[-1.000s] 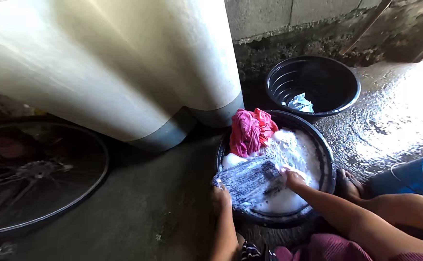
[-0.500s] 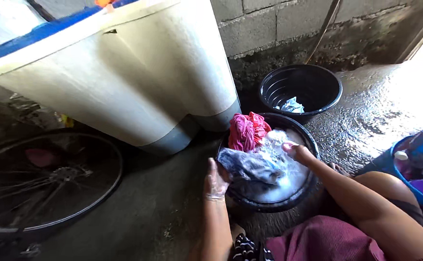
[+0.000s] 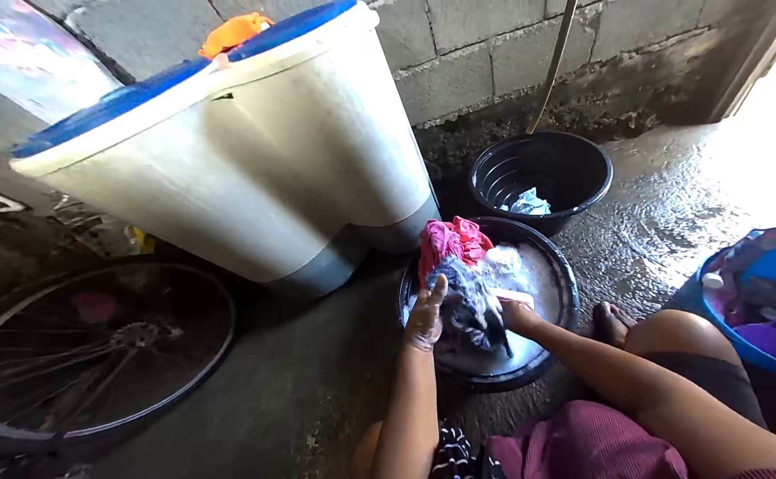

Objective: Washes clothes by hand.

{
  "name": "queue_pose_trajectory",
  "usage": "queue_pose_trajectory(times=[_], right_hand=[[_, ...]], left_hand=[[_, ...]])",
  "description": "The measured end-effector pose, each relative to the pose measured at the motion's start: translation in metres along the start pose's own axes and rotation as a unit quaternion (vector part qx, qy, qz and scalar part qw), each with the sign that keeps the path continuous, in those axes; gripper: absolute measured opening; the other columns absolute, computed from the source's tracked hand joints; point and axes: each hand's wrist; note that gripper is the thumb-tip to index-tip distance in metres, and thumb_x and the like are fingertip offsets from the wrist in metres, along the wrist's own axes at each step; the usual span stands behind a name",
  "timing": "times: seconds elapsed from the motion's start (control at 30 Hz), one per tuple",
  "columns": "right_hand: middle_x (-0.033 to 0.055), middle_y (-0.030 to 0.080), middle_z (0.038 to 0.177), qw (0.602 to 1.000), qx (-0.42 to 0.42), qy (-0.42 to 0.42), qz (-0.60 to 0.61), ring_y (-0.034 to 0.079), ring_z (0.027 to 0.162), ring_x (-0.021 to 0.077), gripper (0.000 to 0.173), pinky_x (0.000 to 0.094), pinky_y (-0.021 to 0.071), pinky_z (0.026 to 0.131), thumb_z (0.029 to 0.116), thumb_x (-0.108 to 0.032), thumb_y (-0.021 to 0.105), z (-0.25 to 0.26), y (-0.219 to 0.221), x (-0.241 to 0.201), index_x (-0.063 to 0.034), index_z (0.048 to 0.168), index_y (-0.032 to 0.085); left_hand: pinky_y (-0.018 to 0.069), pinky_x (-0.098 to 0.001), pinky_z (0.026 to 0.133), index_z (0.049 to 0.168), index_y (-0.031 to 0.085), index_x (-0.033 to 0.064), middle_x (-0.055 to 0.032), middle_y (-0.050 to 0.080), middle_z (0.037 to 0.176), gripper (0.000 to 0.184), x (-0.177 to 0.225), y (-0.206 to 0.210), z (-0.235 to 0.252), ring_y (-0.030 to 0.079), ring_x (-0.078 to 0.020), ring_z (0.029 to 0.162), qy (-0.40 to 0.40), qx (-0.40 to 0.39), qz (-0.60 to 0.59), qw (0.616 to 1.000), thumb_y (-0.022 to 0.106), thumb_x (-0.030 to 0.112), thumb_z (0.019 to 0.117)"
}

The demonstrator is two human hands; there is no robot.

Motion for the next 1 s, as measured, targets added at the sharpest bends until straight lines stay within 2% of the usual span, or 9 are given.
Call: queue_pose_trajectory(times=[0.07,0.17,0.4,0.5,0.6,0.83,0.9,0.93,1.0], right_hand=[[0.0274,0.065,0.130,0.999,0.030,0.023,0.038,0.060,0.125,0.0449,0.040,0.0660,0.0425,0.107,0.0998,-0.024,0.063,0.000,-0.011,-0.004,-0.0009,0.133,0.064],[0.0312,0.061,0.133,0.992,0.067,0.022,0.104,0.058,0.127,0.0440,0.042,0.0592,0.0413,0.111,0.0970,-0.012,0.067,-0.010,-0.054,-0.008,0.0076,0.134,0.060],[0.0270,0.066,0.122,0.975,0.149,0.048,0.158,0.063,0.115,0.0350,0.039,0.0521,0.0483,0.103,0.0951,-0.018,0.073,0.006,-0.120,0.015,0.0073,0.124,0.064],[0.0294,0.059,0.138,0.971,0.156,0.181,0.016,0.054,0.133,0.0464,0.045,0.0655,0.0395,0.109,0.1013,-0.027,0.062,0.033,-0.092,0.017,0.0003,0.138,0.060],[0.0273,0.059,0.140,0.964,0.153,0.216,0.006,0.055,0.132,0.0463,0.043,0.0659,0.0411,0.107,0.1049,-0.022,0.053,0.052,-0.048,0.011,-0.0036,0.143,0.056],[0.0286,0.063,0.129,0.994,-0.091,-0.057,0.014,0.060,0.124,0.0441,0.042,0.0613,0.0452,0.106,0.1013,-0.020,0.061,0.080,0.043,-0.126,0.0023,0.137,0.056],[0.0293,0.065,0.125,0.985,-0.143,-0.098,0.013,0.062,0.120,0.0453,0.040,0.0629,0.0470,0.102,0.1011,-0.020,0.062,0.084,0.082,-0.145,0.0033,0.133,0.058],[0.0292,0.064,0.127,0.981,-0.167,-0.093,0.005,0.061,0.122,0.0459,0.041,0.0642,0.0463,0.103,0.0998,-0.018,0.063,0.088,0.099,-0.143,0.0026,0.135,0.057],[0.0277,0.061,0.135,0.981,-0.191,-0.037,-0.021,0.058,0.127,0.0461,0.048,0.0662,0.0446,0.105,0.0976,-0.017,0.065,0.102,0.117,-0.117,-0.0006,0.141,0.054]], left_hand=[[0.0530,-0.0283,0.099,0.146,0.036,-0.0059,-0.0117,0.060,0.129,0.053,0.011,-0.007,0.004,0.061,-0.0070,0.112,0.044,0.002,-0.021,0.999,0.044,0.027,0.1053],[0.0532,-0.0270,0.099,0.141,0.043,-0.0075,-0.0125,0.063,0.126,0.042,0.011,-0.027,0.002,0.063,-0.0074,0.112,0.055,0.064,0.006,0.996,0.050,0.014,0.1056],[0.0444,-0.0440,0.108,0.131,0.055,-0.0124,-0.0278,0.059,0.132,0.041,-0.090,-0.068,-0.005,0.057,-0.0290,0.124,-0.119,0.255,0.091,0.955,0.049,0.022,0.1085],[0.0411,-0.0536,0.109,0.129,0.057,-0.0133,-0.0327,0.058,0.132,0.049,-0.137,-0.071,0.012,0.055,-0.0400,0.127,-0.216,0.276,0.196,0.916,0.049,0.031,0.1087],[0.0412,-0.0573,0.110,0.132,0.059,-0.0084,-0.0301,0.061,0.132,0.051,-0.177,-0.082,0.021,0.056,-0.0417,0.129,-0.292,0.232,0.358,0.856,0.046,0.036,0.1093],[0.0457,-0.0583,0.106,0.134,0.061,-0.0025,-0.0266,0.062,0.133,0.049,-0.196,-0.086,0.023,0.060,-0.0409,0.125,-0.268,0.272,0.490,0.784,0.045,0.037,0.1089],[0.0445,-0.0570,0.107,0.129,0.063,-0.0069,-0.0300,0.062,0.130,0.040,-0.164,-0.074,0.016,0.060,-0.0437,0.123,-0.251,0.284,0.465,0.800,0.054,0.024,0.1052],[0.0353,-0.0516,0.116,0.143,0.050,-0.0060,-0.0278,0.051,0.147,0.043,-0.113,-0.074,0.018,0.048,-0.0398,0.139,-0.357,0.178,0.408,0.821,0.048,0.020,0.1087],[0.0291,-0.0465,0.120,0.148,0.042,-0.0074,-0.0265,0.044,0.153,0.044,-0.093,-0.076,0.027,0.040,-0.0360,0.145,-0.406,0.146,0.369,0.823,0.041,0.015,0.1109]])
Point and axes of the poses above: each hand's wrist, its own z-axis towards the middle knuckle, its own y-axis out of the palm, x = y × z
